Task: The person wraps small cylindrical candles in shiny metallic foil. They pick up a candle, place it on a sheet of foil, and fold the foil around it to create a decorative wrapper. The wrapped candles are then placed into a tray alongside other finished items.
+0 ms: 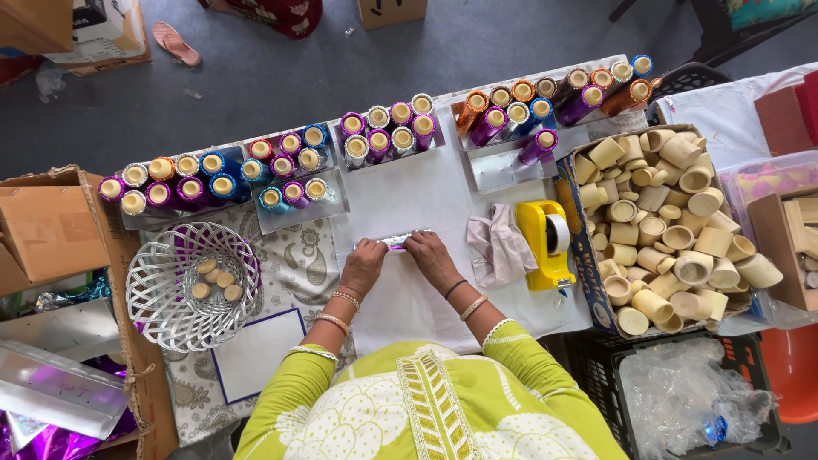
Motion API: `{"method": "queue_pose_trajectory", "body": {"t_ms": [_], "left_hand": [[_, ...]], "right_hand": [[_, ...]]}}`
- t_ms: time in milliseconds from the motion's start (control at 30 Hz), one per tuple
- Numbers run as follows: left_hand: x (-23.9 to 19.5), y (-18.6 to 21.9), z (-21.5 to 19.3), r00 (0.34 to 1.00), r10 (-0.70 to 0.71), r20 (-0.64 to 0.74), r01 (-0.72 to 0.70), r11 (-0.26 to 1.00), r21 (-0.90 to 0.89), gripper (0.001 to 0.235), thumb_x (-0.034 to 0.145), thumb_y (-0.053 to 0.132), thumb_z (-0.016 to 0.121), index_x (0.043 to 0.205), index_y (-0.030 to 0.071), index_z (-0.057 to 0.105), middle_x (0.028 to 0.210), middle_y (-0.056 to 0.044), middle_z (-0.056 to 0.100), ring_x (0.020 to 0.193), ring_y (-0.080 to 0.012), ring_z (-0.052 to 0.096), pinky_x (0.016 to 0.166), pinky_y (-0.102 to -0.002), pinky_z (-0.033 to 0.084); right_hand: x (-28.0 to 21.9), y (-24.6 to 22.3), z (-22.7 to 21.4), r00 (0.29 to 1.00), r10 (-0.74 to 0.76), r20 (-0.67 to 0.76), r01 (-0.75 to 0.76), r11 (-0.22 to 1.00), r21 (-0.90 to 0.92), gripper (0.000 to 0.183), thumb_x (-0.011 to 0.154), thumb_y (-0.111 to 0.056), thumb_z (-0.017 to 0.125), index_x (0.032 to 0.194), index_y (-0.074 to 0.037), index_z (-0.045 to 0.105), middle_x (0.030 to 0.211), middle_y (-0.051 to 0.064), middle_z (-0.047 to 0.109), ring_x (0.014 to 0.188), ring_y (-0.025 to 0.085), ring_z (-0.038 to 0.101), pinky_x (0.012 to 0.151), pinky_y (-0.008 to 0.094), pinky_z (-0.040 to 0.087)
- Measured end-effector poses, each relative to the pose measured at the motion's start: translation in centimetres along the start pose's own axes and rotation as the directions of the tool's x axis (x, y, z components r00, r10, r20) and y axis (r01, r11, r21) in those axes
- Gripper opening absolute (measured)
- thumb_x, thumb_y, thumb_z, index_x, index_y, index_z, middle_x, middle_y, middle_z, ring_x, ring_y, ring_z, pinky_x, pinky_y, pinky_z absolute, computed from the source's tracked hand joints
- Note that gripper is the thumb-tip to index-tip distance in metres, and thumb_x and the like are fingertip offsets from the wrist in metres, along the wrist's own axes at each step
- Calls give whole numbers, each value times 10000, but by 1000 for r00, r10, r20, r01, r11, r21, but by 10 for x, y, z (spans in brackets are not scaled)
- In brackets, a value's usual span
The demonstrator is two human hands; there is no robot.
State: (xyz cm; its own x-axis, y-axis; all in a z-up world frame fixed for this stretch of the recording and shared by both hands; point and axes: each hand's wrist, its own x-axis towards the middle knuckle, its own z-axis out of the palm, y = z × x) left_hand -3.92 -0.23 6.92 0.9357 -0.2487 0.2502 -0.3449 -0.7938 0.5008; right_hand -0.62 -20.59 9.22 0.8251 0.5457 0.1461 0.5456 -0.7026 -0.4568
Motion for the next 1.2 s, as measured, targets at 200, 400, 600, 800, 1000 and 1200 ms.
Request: {"method": "queue_pose_trajectory", "body": {"t_ms": [200,400,600,800,1000,1200], "left_hand": [[8,2,-3,997,-70,-20,69,997,-46,65,893,65,681,924,59,625,862,-92,640,895,-289,626,745,-418,545],[17,5,-6,991,-133,-5,132,990,-51,68,881,66,687,896,68,621,860,-85,645,899,-301,622,731,-426,542],[18,1,2,986,-165,1,165,985,-47,78,868,67,694,899,82,625,869,-73,655,884,-297,619,761,-426,542],[25,10,-8,971,-237,13,237,968,-82,119,865,80,718,954,88,639,882,-71,658,894,-306,617,761,-434,536],[23,-12,2,969,-249,-2,247,964,-101,152,806,37,740,930,75,660,896,-94,641,923,-323,600,839,-436,516],[23,-11,3,958,-280,-59,272,955,-116,143,834,-3,723,948,69,674,943,-112,624,976,-330,571,863,-433,504]], "right_hand": [[8,0,2,996,57,-64,-49,992,112,24,923,-78,644,946,-82,650,942,66,668,931,281,626,858,406,488],[12,3,6,989,143,-45,-137,984,112,82,913,-32,611,952,-98,639,918,68,668,914,295,623,840,408,505],[18,-9,-7,961,273,-37,-261,944,201,86,922,-26,610,959,-102,625,875,68,677,860,311,626,772,426,506],[24,-3,-4,970,239,-51,-224,954,200,150,882,-4,632,992,-106,625,860,74,681,839,309,637,777,432,511],[30,-6,-13,975,220,-8,-214,958,192,215,838,-2,646,1022,-100,594,866,95,668,851,332,626,763,455,507],[36,-3,-12,981,187,59,-192,976,104,187,869,-21,633,1006,-148,626,847,74,647,847,304,628,766,431,514]]}}
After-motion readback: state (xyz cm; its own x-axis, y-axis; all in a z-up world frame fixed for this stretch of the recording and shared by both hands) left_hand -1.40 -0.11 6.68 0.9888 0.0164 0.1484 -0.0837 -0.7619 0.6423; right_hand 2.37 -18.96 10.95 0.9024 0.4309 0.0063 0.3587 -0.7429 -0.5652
